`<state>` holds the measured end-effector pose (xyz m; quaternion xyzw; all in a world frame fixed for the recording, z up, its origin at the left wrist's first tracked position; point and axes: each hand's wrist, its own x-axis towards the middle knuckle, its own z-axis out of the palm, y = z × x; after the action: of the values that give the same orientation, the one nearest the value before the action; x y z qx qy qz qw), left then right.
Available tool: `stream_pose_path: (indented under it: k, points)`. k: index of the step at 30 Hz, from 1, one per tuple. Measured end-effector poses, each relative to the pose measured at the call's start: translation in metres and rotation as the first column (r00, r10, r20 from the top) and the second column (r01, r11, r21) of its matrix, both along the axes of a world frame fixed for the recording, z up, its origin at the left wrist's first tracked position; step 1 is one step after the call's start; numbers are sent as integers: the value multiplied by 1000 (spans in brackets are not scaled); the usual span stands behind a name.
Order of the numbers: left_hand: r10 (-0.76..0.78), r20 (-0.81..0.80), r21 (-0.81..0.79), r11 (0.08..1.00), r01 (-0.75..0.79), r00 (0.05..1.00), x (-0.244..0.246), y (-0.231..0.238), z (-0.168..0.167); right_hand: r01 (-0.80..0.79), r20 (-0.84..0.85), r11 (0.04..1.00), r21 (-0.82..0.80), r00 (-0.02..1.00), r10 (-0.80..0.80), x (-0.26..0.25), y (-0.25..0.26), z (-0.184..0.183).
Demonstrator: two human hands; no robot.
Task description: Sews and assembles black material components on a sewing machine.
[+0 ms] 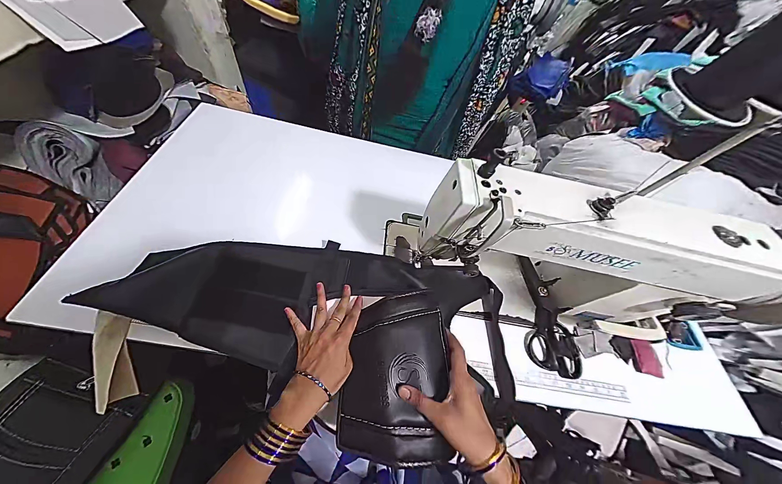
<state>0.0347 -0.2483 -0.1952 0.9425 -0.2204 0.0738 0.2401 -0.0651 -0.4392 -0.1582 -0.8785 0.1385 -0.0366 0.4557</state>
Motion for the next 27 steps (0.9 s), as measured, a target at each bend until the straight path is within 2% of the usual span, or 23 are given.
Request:
stream_pose_path:
  k: [2, 6, 10, 13, 16, 20, 24, 27]
  points:
    - [1, -63, 8, 1000, -1, 998, 0, 1, 5, 0, -31, 996, 92, 1000, 3, 6, -8, -2]
    - [15, -201, -17, 1000, -19, 979, 5, 6, 13, 5, 61, 992, 128, 998, -12, 7, -27, -3]
    - [18, -289, -2, 1000, -19, 957, 11, 11, 14, 201, 162, 939, 279, 954, -253, -4, -84, 0]
    - [8, -370, 103, 994, 32, 929, 13, 6, 30, 337, 119, 875, 349, 910, -398, -9, -124, -1]
    - [-155, -241, 72, 982, 177, 958, 17, -17, 39, 311, 113, 878, 364, 921, -373, -9, -133, 2]
    - [-421, -224, 57, 895, 443, 879, 51, -57, 30, 274, 109, 897, 348, 938, -329, -1, -135, 7]
    - [-406, -387, 174, 850, 498, 828, 73, -73, 26, 267, 103, 906, 328, 943, -315, 8, -140, 14]
    - [-377, -408, 194, 854, 483, 831, 73, -75, 28, 281, 80, 899, 336, 943, -324, 10, -140, 14]
